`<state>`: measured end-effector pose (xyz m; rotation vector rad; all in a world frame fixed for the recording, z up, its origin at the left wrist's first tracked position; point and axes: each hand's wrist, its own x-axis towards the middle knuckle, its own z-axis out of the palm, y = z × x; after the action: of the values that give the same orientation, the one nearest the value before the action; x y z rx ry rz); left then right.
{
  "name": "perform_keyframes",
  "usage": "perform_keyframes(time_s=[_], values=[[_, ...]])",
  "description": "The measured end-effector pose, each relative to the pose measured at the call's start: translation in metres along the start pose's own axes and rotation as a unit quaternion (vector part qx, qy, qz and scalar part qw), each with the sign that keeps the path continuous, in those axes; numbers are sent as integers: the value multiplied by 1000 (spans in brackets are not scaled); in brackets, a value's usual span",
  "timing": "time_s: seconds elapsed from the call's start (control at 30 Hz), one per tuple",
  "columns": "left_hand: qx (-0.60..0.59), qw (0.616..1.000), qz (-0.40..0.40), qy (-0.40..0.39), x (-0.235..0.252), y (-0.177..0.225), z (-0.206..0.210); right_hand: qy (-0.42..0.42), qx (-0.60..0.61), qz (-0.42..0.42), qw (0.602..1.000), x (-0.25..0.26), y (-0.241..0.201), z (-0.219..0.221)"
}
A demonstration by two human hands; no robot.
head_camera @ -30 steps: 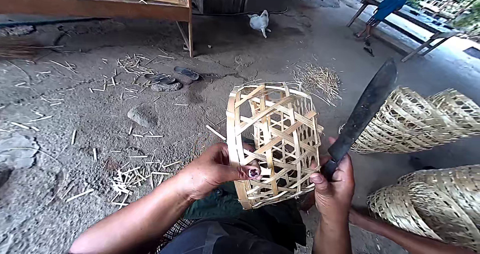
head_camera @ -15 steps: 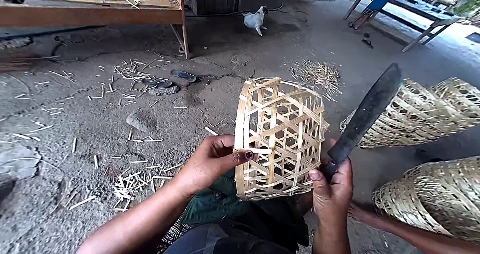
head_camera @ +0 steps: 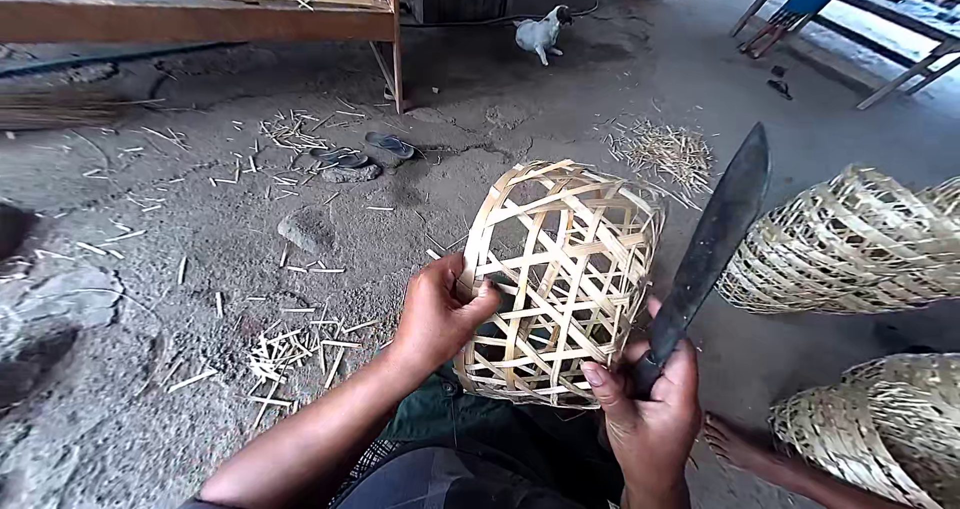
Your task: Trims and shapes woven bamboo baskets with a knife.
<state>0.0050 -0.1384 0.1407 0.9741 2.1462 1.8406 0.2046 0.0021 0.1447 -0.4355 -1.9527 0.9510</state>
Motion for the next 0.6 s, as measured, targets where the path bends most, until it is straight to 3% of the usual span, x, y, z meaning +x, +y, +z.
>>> perform_keyframes(time_s=[0.1, 0.17, 0.2, 0.27, 0.3, 0.33, 0.43, 0.53, 0.6], values=[[75, 997, 18, 12, 1, -3, 0, -7, 26, -3, 1000, -2, -2, 1], [-80, 994, -10, -72, 5, 0, -11, -2, 48, -5, 999, -2, -1, 1], [-238, 959, -29, -149, 8, 0, -21, 2, 69, -5, 998, -1, 0, -1], [-464, 826, -58, -316, 13, -9, -34, 1, 130, -8, 991, 0, 2, -9], [-494, 785, -63, -369, 13, -14, -35, 0, 149, -10, 989, 0, 3, -12], [-491, 773, -69, -396, 13, -16, -36, -2, 158, -8, 987, 0, 5, -15], [-440, 802, -61, -400, 16, -11, -44, -29, 182, 18, 983, -6, 12, -21], [-507, 775, -69, -372, 23, 2, -48, -43, 229, 44, 972, -15, 13, -23], [-480, 811, -120, -313, 20, 19, -50, -54, 235, 47, 969, -19, 11, -23]])
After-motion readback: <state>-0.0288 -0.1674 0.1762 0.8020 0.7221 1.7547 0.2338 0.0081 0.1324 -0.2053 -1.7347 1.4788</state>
